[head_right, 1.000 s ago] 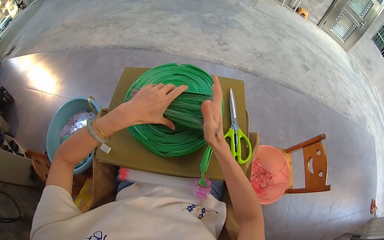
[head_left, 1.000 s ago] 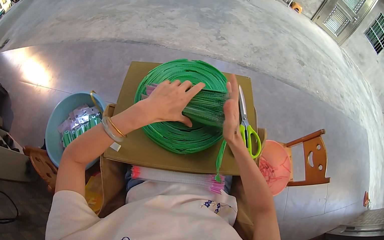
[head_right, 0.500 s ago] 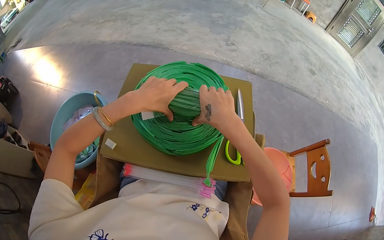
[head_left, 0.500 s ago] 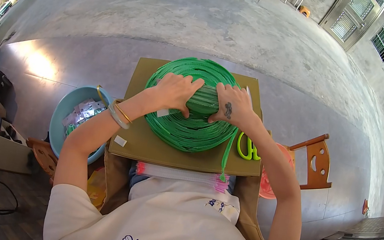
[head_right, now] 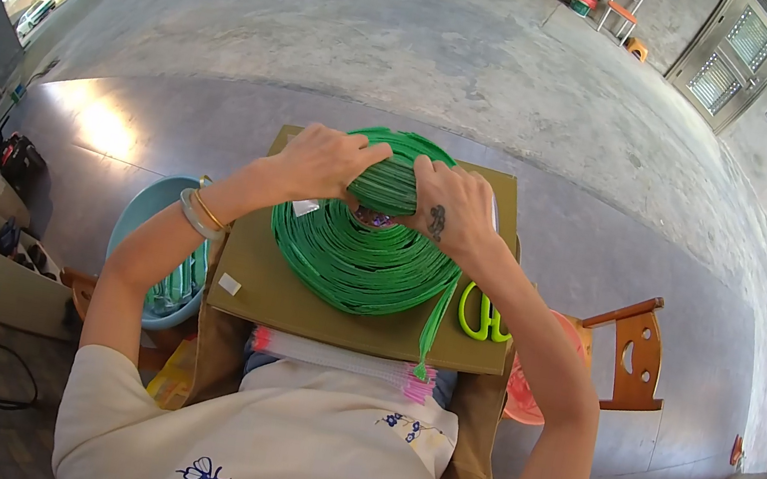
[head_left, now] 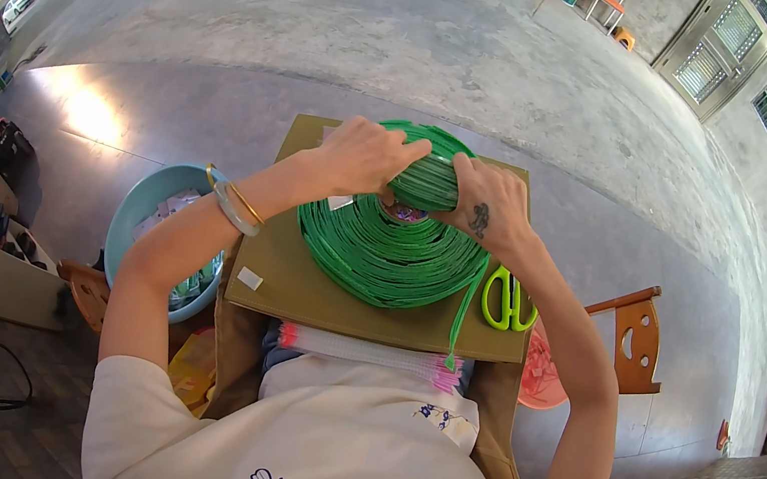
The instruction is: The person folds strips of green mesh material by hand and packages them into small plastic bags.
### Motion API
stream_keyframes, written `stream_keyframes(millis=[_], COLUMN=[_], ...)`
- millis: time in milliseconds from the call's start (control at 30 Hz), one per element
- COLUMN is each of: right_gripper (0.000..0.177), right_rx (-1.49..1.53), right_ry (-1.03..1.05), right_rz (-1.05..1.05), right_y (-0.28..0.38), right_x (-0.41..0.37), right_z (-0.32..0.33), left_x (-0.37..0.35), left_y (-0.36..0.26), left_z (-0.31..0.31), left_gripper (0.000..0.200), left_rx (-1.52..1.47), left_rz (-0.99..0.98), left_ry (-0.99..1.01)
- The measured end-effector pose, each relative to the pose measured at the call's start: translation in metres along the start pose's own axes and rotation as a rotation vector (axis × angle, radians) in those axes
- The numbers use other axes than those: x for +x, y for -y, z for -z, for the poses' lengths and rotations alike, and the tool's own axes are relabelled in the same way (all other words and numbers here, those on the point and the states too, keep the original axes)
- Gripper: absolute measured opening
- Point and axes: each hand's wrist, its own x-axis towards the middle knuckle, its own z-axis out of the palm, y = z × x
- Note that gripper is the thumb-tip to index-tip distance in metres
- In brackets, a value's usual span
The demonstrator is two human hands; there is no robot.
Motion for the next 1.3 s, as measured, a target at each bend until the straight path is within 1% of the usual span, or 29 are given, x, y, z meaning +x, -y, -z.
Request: stream_keyframes(millis=[67,100,167,200,233,267,333,367,467,500,533,567,600,633,667,700,733,767,800,867,933,967,1067,1167,1267,1300], right_gripper=[0.066,0.072,0.083,0.089,0.096,0.092,0.086,0.071,0.059,0.056,0.055,0.055,0.055,0.054,0.054,0.054,0.054,0.054,0.054,0.055,0.055,0.055,0.058,0.059,0.059,0.060], right_rx=[-0.046,-0.071,-0.082,-0.075,-0.078,-0.024,0.065,0.030,0.009,0.021,0.028,0.034,0.038,0.042,0.044,0.044,0.050,0.055,0.061,0.063,0.068,0.072,0.065,0.072,0.077,0.074], right_ry=[0.132,0.197,-0.134,-0.293,-0.310,-0.113,0.278,0.242,0.193,0.246,0.251,0.253,0.253,0.248,0.240,0.231,0.226,0.223,0.222,0.230,0.235,0.239,0.218,0.204,0.206,0.205], right_rz=[0.028,0.044,0.162,0.220,0.256,0.158,-0.034,-0.001,-0.012,-0.043,-0.045,-0.047,-0.047,-0.044,-0.037,-0.029,-0.025,-0.021,-0.019,-0.025,-0.028,-0.029,0.002,0.012,0.023,0.025], right_y=[-0.002,-0.001,0.002,0.007,0.013,0.017,0.018,0.013,0.009,0.009,0.008,0.008,0.008,0.007,0.006,0.006,0.005,0.003,0.003,0.003,0.003,0.003,0.005,0.003,0.004,0.003], right_x=[-0.006,-0.007,-0.002,-0.001,0.002,0.005,0.012,0.012,0.011,0.012,0.012,0.013,0.013,0.012,0.012,0.013,0.014,0.014,0.013,0.013,0.014,0.014,0.013,0.013,0.013,0.013], right_z=[-0.015,-0.018,-0.021,-0.024,-0.019,-0.018,-0.020,-0.023,-0.027,-0.026,-0.026,-0.026,-0.027,-0.028,-0.029,-0.029,-0.030,-0.032,-0.032,-0.032,-0.031,-0.031,-0.032,-0.032,-0.032,-0.032], left_x=[-0.001,-0.001,-0.003,-0.004,-0.004,-0.005,-0.007,-0.009,-0.048,-0.067,-0.094,-0.126,-0.164,-0.203,-0.252,-0.282,-0.312,-0.338,-0.352,-0.359,-0.341,-0.340,-0.349,-0.370,-0.413,-0.410], left_y=[-0.001,-0.002,-0.005,-0.005,-0.003,-0.001,-0.003,0.000,0.050,0.074,0.100,0.129,0.157,0.173,0.199,0.196,0.194,0.190,0.175,0.143,0.108,0.105,0.125,0.152,0.169,0.161], left_z=[-0.018,-0.020,-0.026,-0.028,-0.029,-0.030,-0.018,-0.013,-0.009,0.001,0.000,-0.014,-0.034,-0.055,-0.103,-0.122,-0.156,-0.187,-0.233,-0.258,-0.220,-0.208,-0.204,-0.213,-0.241,-0.242], left_gripper=[0.070,0.070,0.070,0.071,0.072,0.072,0.079,0.082,0.092,0.090,0.082,0.073,0.064,0.061,0.062,0.066,0.071,0.081,0.083,0.086,0.087,0.070,0.057,0.050,0.057,0.058], left_rx=[-0.010,-0.011,-0.015,-0.012,-0.013,-0.011,-0.069,-0.098,-0.353,-0.403,-0.489,-0.427,-0.377,-0.289,-0.156,-0.245,-0.272,-0.331,-0.138,-0.007,-0.161,-0.338,-0.513,-0.330,-0.390,-0.401], left_rz=[-0.021,-0.001,0.039,0.010,-0.012,-0.030,-0.003,0.007,0.142,0.326,0.499,0.601,0.769,0.918,0.986,1.141,1.245,1.266,1.515,1.766,1.787,1.760,1.782,2.005,2.021,2.009], left_ry=[0.066,0.076,0.108,0.094,0.082,0.071,0.187,0.237,-0.231,-0.236,-0.338,-0.465,-0.476,-0.402,-0.303,-0.112,0.031,0.164,0.138,0.134,0.181,0.111,0.023,-0.369,-0.182,-0.177])
